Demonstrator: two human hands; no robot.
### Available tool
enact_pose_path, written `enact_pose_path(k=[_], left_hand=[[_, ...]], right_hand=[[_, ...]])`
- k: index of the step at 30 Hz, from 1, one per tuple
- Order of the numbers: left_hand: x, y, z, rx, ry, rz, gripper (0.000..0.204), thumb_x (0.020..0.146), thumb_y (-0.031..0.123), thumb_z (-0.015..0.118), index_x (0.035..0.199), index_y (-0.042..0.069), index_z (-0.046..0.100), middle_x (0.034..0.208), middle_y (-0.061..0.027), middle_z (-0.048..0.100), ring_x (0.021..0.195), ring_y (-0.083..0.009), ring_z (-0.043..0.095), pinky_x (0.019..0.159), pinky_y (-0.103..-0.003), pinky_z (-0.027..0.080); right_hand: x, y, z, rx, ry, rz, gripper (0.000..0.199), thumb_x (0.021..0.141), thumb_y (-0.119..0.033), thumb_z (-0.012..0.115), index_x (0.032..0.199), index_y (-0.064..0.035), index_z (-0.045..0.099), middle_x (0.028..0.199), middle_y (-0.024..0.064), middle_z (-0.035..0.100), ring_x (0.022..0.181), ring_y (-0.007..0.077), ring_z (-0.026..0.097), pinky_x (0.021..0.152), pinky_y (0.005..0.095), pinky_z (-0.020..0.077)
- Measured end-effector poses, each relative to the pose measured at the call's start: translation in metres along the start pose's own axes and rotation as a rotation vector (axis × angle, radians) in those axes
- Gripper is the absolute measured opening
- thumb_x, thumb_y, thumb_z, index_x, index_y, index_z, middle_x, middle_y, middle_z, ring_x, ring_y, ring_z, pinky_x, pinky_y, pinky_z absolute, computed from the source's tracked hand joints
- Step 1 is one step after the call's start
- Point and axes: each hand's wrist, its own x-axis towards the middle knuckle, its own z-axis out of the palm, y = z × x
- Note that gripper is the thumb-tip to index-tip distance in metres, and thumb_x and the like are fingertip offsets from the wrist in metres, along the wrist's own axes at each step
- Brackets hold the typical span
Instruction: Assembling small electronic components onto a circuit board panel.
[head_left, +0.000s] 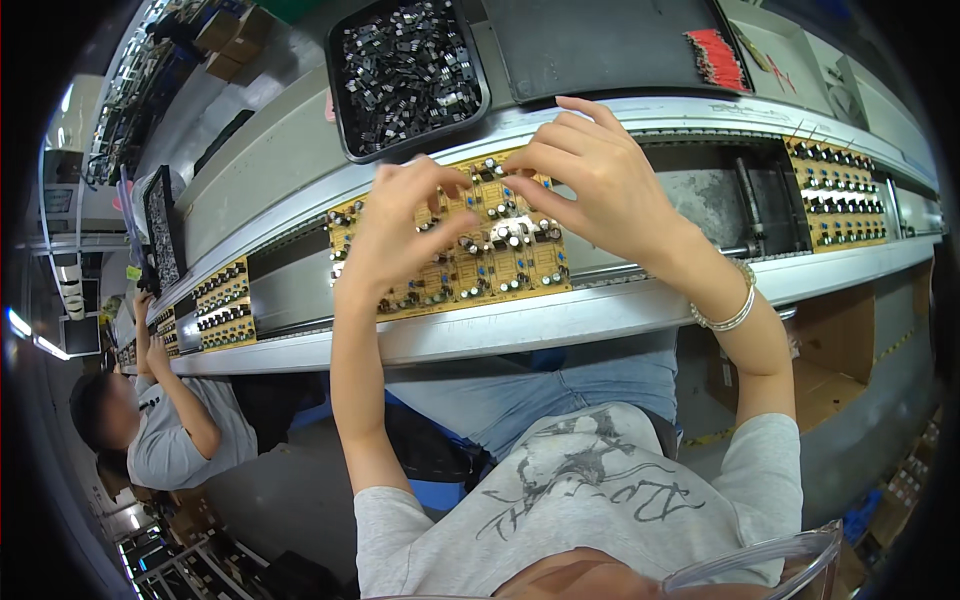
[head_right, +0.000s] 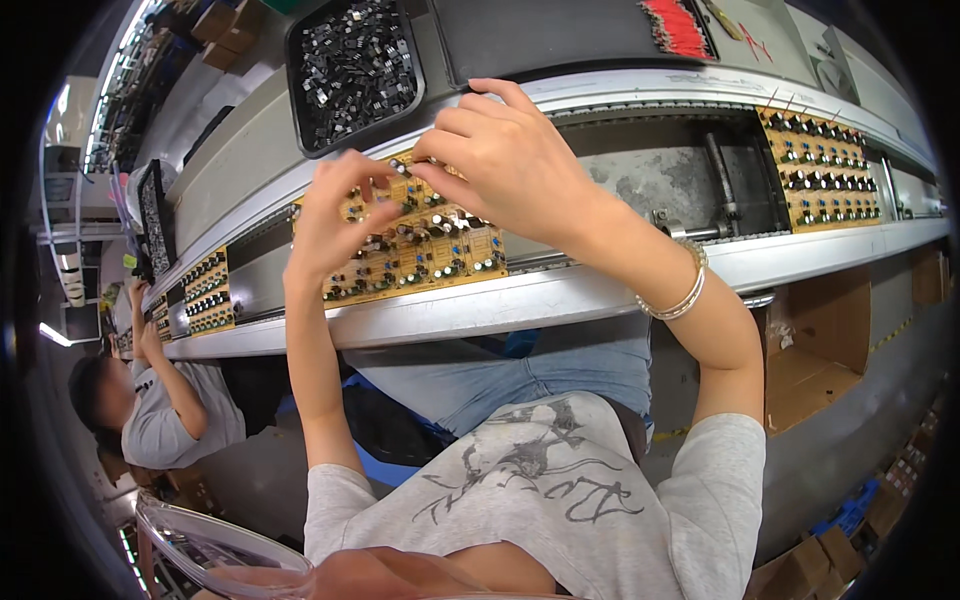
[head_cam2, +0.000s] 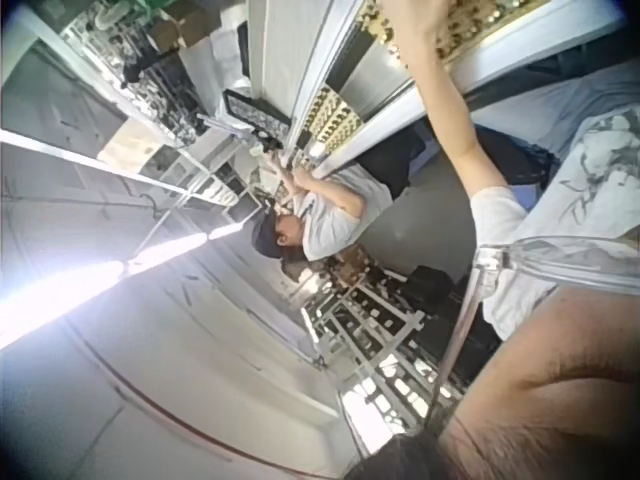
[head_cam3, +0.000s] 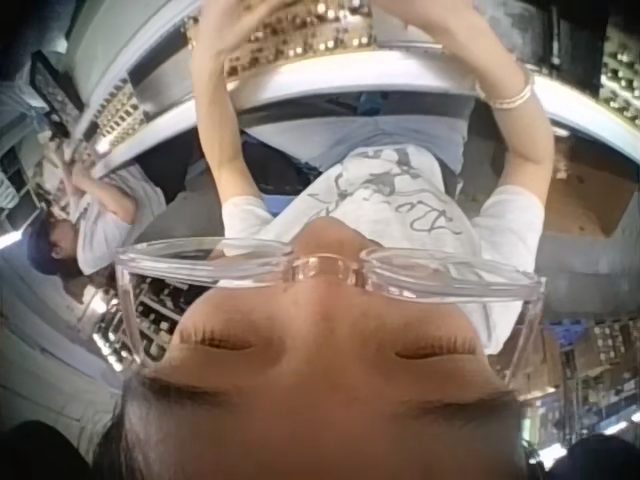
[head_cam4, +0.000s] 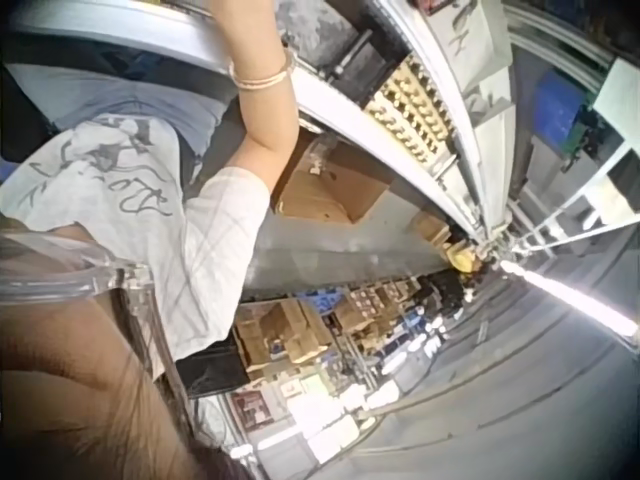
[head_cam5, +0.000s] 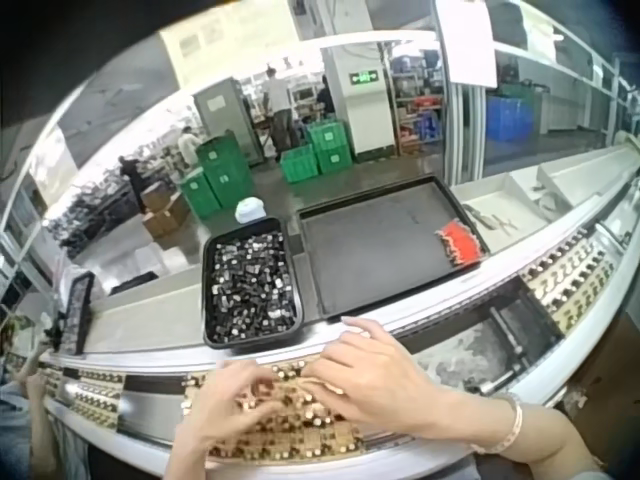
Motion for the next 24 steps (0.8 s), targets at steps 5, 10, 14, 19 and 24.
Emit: enact_pose_path(k=[5,10,14,19,24], left_hand=[[0.031,-0.048,-0.005,0.0,0.303,-0.235,0.016,0.082,0.007,0.063,0.098,0.004,0.063,0.077,-0.005,0.058,0.07,-0.0148,0.056,0.067,-0.028,0.044],[0.06,-0.081,-0.008,0.267,0.192,-0.055,0.017,0.076,0.005,0.066,0.093,0.01,0.066,0.087,-0.0041,0.058,0.078,-0.0222,0.056,0.074,-0.035,0.041],[0.066,-0.085,-0.016,0.448,0.123,0.091,0.009,0.075,0.011,0.068,0.084,0.012,0.067,0.086,-0.0008,0.058,0.087,-0.0197,0.055,0.081,-0.033,0.035],[0.061,-0.088,-0.013,0.208,0.178,0.042,0.012,0.077,0.011,0.068,0.088,0.008,0.062,0.085,-0.0024,0.063,0.081,-0.0198,0.06,0.08,-0.032,0.038],[0.027,-0.083,-0.012,-0.089,0.396,-0.053,0.01,0.081,0.004,0.064,0.089,0.001,0.06,0.079,-0.0077,0.065,0.074,-0.0187,0.063,0.068,-0.029,0.048]], right_hand=[[0.002,-0.007,-0.001,0.025,0.005,-0.026,0.013,0.079,-0.02,0.066,0.078,-0.0089,0.06,0.073,0.002,0.055,0.078,0.0197,0.056,0.093,0.04,0.0402],[0.004,-0.012,-0.001,0.036,0.001,-0.026,0.007,0.079,-0.015,0.068,0.08,-0.0096,0.064,0.074,-0.0002,0.06,0.073,0.0161,0.057,0.096,0.0418,0.0396],[0.005,-0.009,-0.001,0.044,0.023,-0.023,0.007,0.079,-0.015,0.067,0.08,-0.0096,0.063,0.074,-0.0002,0.06,0.073,0.0161,0.057,0.096,0.041,0.0398],[0.007,0.0,0.001,0.002,0.015,0.019,0.007,0.08,-0.015,0.066,0.08,-0.0085,0.064,0.073,0.001,0.06,0.073,0.0172,0.058,0.095,0.04,0.04],[0.014,0.023,0.017,0.147,-0.014,0.09,0.007,0.079,-0.015,0.063,0.079,-0.008,0.062,0.074,0.0044,0.059,0.075,0.0225,0.058,0.081,0.0378,0.0441]])
